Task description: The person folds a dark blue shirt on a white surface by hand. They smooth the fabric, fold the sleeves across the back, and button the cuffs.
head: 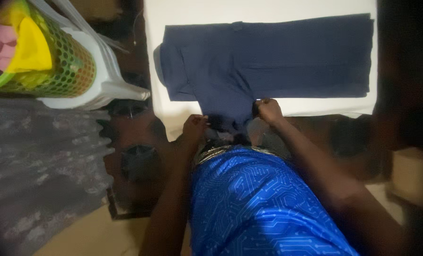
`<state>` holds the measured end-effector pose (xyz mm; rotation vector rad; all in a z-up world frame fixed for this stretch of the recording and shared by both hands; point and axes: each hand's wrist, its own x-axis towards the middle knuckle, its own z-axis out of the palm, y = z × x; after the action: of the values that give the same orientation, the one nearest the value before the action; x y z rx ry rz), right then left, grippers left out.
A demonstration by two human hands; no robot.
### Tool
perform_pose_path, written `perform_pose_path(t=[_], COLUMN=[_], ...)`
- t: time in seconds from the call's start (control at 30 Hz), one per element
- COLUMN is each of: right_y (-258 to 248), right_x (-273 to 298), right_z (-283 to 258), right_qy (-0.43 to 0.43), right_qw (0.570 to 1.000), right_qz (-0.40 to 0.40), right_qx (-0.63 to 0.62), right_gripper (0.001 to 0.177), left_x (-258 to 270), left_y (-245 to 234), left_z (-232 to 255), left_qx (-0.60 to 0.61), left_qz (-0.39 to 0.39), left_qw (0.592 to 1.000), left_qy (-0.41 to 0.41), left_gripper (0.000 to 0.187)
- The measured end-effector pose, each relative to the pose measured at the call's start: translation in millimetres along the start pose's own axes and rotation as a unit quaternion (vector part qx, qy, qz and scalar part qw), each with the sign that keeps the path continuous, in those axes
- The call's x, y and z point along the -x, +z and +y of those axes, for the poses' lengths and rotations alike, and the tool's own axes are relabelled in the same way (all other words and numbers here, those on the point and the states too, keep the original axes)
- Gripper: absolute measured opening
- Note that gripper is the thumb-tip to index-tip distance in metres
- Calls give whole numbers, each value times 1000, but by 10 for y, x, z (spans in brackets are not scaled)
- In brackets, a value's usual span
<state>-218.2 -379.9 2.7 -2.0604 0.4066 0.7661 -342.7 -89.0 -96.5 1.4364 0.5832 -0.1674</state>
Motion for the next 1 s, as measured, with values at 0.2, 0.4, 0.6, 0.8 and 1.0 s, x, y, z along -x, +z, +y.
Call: perform_pose_path(t=[0.2,0.4,0.6,0.8,1.0], right_y=[2,14,20,96,73], right_x=[134,-132,22,-21,-5], right_z=[-149,186,-106,-234,-288], right_qy=[-55,-44,-79,-58,-20], right_qw=[994,994,989,983,990], right_qz=[-30,-97,-12,-8,-50], right_qx=[85,-29,121,172,131], right_gripper=[44,33,52,37,31], left_x=[376,360,200,325,301], left_y=[45,-11,-66,-91,-166], left_z=[947,913,638,704,678], left_qx=[-210,-169,-261,-117,-215], left_qz=[-4,1,7,9,33], left_qw=[973,980,963,991,976], left_qy=[-94,-108,-70,-71,-18], left_gripper=[48,51,52,40,39])
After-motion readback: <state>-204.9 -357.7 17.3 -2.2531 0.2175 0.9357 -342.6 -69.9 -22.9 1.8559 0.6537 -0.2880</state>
